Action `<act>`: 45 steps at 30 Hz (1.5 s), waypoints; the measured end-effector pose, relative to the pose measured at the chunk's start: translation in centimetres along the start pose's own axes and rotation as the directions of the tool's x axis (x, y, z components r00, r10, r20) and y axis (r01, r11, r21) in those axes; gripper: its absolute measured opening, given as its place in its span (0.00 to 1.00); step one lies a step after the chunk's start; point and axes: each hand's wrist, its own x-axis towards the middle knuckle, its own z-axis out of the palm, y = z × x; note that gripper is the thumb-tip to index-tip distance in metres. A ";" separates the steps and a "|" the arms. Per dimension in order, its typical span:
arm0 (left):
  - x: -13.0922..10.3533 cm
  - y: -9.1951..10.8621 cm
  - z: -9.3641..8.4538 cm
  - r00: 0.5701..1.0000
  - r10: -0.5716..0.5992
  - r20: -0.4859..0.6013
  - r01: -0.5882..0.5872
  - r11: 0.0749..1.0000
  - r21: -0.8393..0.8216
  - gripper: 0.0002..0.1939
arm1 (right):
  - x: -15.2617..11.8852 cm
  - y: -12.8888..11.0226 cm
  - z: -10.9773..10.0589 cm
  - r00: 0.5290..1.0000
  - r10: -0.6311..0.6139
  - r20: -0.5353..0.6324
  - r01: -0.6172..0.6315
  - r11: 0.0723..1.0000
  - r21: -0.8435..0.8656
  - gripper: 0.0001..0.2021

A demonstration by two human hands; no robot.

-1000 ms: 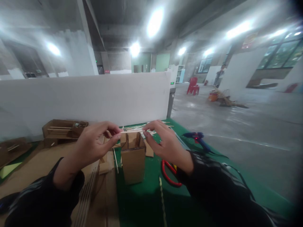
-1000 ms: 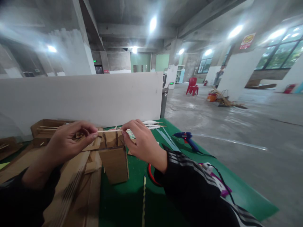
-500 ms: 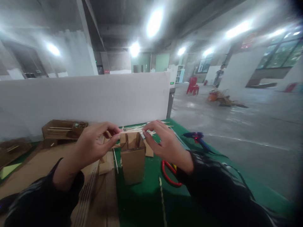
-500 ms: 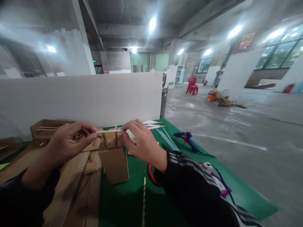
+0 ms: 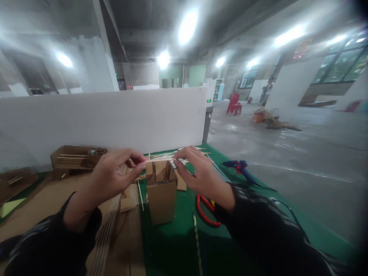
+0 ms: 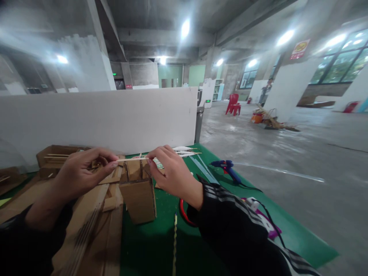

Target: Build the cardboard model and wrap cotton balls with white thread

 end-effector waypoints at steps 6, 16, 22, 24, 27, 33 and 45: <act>0.0 -0.2 0.0 1.000 0.010 0.000 -0.010 1.000 0.005 0.07 | 0.0 0.1 0.1 1.000 0.001 -0.004 -0.001 1.000 -0.006 0.04; -0.1 -0.2 -0.1 1.000 0.025 0.005 -0.025 1.000 -0.003 0.06 | 0.0 0.1 -0.2 1.000 -0.021 0.003 0.021 1.000 -0.008 0.04; -0.1 -0.1 -0.2 1.000 0.029 0.004 -0.029 1.000 0.005 0.05 | 0.1 0.1 -0.2 1.000 -0.021 0.020 0.021 1.000 -0.005 0.05; -0.1 -0.1 -0.2 1.000 0.029 0.008 -0.029 1.000 0.003 0.06 | 0.1 0.1 -0.2 1.000 -0.019 0.025 0.019 1.000 -0.005 0.06; -0.1 -0.1 -0.1 1.000 0.024 0.008 -0.024 1.000 0.006 0.07 | 0.1 0.1 -0.2 0.999 -0.025 0.019 0.026 1.000 -0.007 0.06; -0.1 -0.2 -0.1 1.000 0.023 0.014 -0.023 0.999 0.024 0.07 | 0.2 0.1 -0.3 0.999 -0.029 0.028 0.029 1.000 -0.001 0.06; -0.1 -0.3 -0.1 1.000 0.015 0.025 -0.016 0.999 0.039 0.10 | 0.3 0.1 -0.4 0.998 -0.037 0.041 0.037 0.999 0.002 0.08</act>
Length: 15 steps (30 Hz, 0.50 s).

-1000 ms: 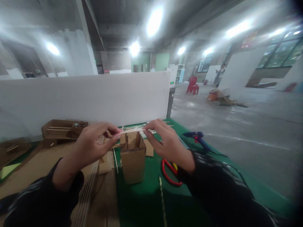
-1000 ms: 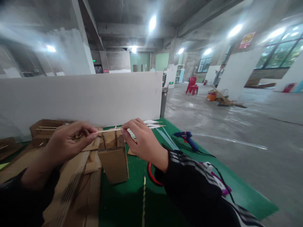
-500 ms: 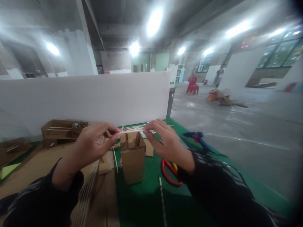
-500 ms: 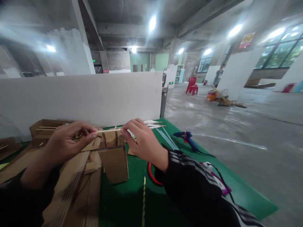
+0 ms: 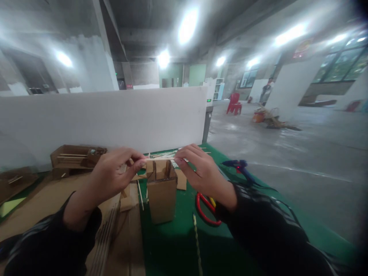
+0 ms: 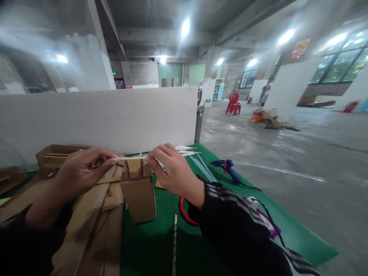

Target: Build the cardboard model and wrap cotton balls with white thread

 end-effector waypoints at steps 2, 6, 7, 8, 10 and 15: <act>0.0 0.0 0.1 1.000 -0.004 0.007 0.004 1.000 -0.002 0.10 | 0.0 0.0 0.0 1.000 0.002 -0.002 -0.002 1.000 -0.003 0.08; 0.1 0.1 0.1 1.000 -0.003 0.005 0.003 1.000 -0.010 0.09 | 0.0 0.0 0.1 1.000 -0.012 -0.026 0.012 1.000 -0.009 0.08; 0.1 0.1 0.1 1.000 0.001 0.000 -0.001 1.000 -0.011 0.09 | 0.0 0.0 0.1 0.999 -0.017 -0.034 0.016 1.000 -0.013 0.07; 0.1 0.1 0.1 1.000 0.003 -0.002 -0.003 1.000 -0.011 0.09 | 0.0 0.1 0.2 0.999 -0.019 -0.043 0.018 1.000 -0.019 0.07; 0.1 0.1 0.1 1.000 0.004 -0.007 -0.004 1.000 -0.013 0.08 | 0.0 0.1 0.2 0.998 -0.016 -0.055 0.014 0.999 -0.034 0.06; 0.0 0.0 0.1 1.000 0.010 -0.018 -0.010 1.000 0.002 0.07 | 0.0 0.1 0.3 0.997 -0.010 -0.075 0.006 0.999 -0.051 0.05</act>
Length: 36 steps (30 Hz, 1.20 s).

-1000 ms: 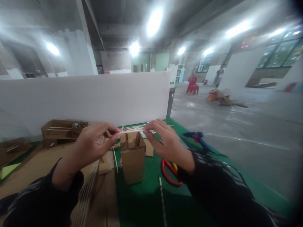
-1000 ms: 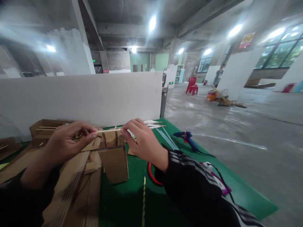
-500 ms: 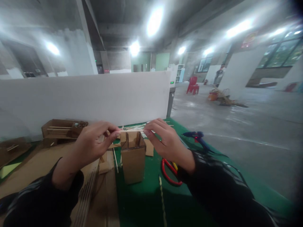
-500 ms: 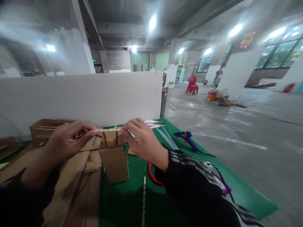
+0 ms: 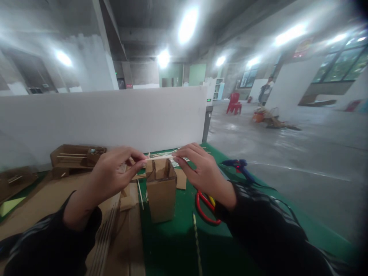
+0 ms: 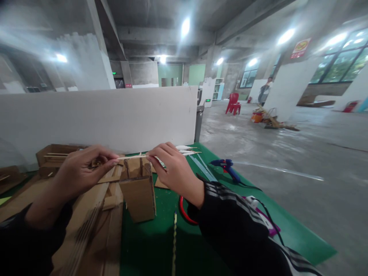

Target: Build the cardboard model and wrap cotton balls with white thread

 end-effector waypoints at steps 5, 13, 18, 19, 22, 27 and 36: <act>0.0 0.1 0.1 1.000 -0.006 -0.005 0.006 1.000 -0.003 0.07 | 0.0 0.0 0.0 1.000 0.004 -0.014 -0.004 1.000 -0.001 0.05; 0.0 0.2 0.1 1.000 -0.004 -0.018 0.004 1.000 -0.003 0.05 | -0.1 0.0 0.1 0.999 -0.006 -0.043 0.006 1.000 -0.002 0.04; -0.1 0.1 0.3 1.000 -0.005 -0.021 0.005 1.000 -0.015 0.06 | -0.1 -0.1 0.1 0.999 -0.002 -0.054 0.002 1.000 0.003 0.05; -0.2 0.1 0.3 1.000 -0.003 -0.021 0.003 1.000 -0.022 0.06 | -0.1 -0.1 0.1 0.998 -0.002 -0.059 0.002 1.000 0.002 0.05; -0.2 0.1 0.3 1.000 0.006 -0.026 -0.007 1.000 -0.029 0.06 | -0.1 -0.2 0.0 0.997 -0.008 -0.074 0.008 1.000 -0.001 0.05; -0.4 0.6 0.1 0.998 0.025 -0.066 -0.026 0.999 -0.021 0.04 | -0.1 -0.8 -0.4 0.996 -0.034 -0.084 0.036 0.999 0.022 0.05; -0.4 1.7 -0.9 0.989 0.122 -0.078 -0.121 0.992 0.017 0.03 | 0.0 -2.6 -1.4 0.996 -0.082 -0.037 0.084 0.996 0.040 0.05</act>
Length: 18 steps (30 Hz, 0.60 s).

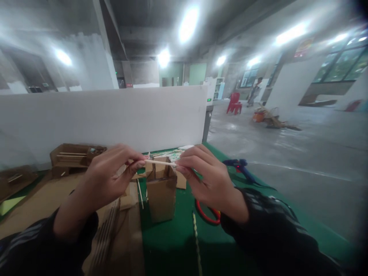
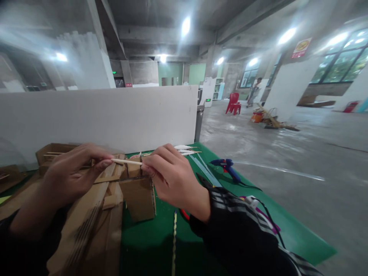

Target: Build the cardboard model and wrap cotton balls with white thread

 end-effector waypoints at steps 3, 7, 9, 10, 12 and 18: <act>0.0 0.3 -0.4 0.998 0.059 0.026 -0.058 0.998 -0.025 0.04 | 0.1 -0.6 -0.3 1.000 -0.013 0.002 0.013 1.000 -0.006 0.06; 0.0 1.3 -1.3 0.992 0.107 0.066 -0.101 0.991 -0.088 0.04 | 0.0 -1.9 -0.9 1.000 0.005 -0.001 -0.005 1.000 0.020 0.07; 0.1 2.3 -1.8 0.987 0.141 0.081 -0.130 0.984 -0.120 0.07 | -0.2 -2.7 -1.6 0.999 0.022 0.033 -0.023 0.998 0.056 0.07; 0.1 2.8 -2.0 0.984 0.155 0.093 -0.143 0.982 -0.127 0.09 | -0.4 -3.1 -2.0 0.997 0.035 0.065 -0.040 0.996 0.081 0.08; -0.1 3.9 -2.2 0.972 0.190 0.135 -0.176 0.978 -0.114 0.11 | -1.0 -3.8 -3.1 0.985 0.084 0.151 -0.104 0.986 0.132 0.09; -5.4 4.2 0.8 0.920 0.285 0.268 -0.253 0.956 -0.148 0.22 | -4.9 -2.8 -5.5 0.811 0.147 0.567 -0.359 0.889 0.283 0.12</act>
